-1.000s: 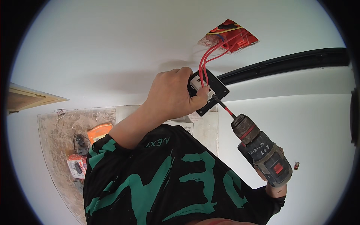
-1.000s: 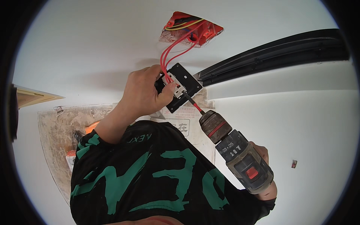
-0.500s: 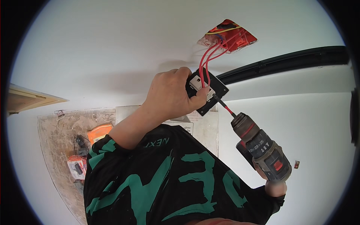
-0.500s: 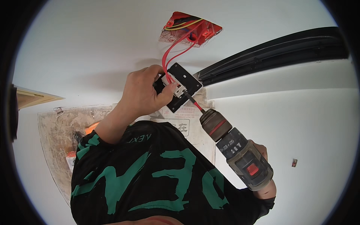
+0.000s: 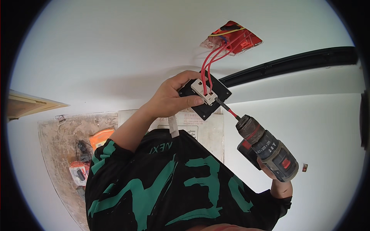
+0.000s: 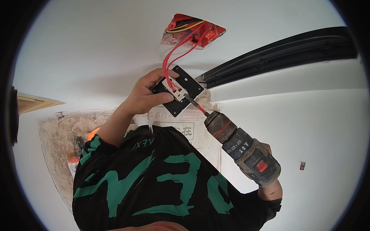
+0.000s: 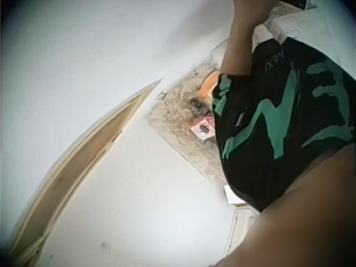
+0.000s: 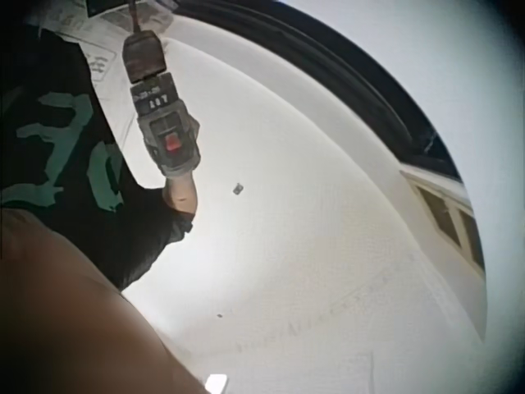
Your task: The person is wiring and installing an electrical switch or socket into a wall box.
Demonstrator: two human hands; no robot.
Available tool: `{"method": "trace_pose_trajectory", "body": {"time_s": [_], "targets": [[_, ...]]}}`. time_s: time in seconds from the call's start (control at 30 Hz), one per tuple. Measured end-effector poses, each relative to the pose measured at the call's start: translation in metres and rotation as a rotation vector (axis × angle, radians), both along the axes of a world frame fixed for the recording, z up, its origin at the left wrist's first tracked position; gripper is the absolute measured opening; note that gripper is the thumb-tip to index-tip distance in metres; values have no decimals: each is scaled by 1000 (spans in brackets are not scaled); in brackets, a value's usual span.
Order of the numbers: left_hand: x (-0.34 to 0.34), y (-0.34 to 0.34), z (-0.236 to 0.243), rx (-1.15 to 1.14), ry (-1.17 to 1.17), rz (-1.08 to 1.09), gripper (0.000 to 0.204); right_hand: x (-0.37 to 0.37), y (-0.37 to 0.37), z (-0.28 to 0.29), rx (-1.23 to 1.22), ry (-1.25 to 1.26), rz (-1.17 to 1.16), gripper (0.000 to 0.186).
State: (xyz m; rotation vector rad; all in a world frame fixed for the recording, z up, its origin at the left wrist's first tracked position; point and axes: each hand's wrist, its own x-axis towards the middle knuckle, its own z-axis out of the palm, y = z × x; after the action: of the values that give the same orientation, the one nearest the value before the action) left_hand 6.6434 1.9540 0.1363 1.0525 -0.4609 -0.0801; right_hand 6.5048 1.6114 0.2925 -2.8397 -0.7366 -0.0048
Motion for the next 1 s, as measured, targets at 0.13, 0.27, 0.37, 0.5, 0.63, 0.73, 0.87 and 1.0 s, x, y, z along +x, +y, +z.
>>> {"method": "trace_pose_trajectory", "body": {"time_s": [0.13,0.27,0.37,0.5,0.63,0.73,0.87,1.0], "targets": [[1,2,0,-21,64,-87,38,2,1,3,-1,41,-10,40],[2,1,-1,-73,60,-108,40,3,4,9,-1,83,-25,42],[4,1,-2,-83,65,-118,46,6,8,15,-3,113,-35,44],[4,2,-3,-100,64,-119,48,14,27,23,2,103,-48,38],[5,4,0,-103,54,-118,47,17,35,26,-32,74,-50,33],[5,5,2,-60,34,-115,47,16,33,26,-142,51,-23,33],[5,3,0,-48,10,-85,47,16,36,24,-96,64,-60,34],[4,4,0,-54,31,-108,48,16,38,23,32,107,-89,37]]}}
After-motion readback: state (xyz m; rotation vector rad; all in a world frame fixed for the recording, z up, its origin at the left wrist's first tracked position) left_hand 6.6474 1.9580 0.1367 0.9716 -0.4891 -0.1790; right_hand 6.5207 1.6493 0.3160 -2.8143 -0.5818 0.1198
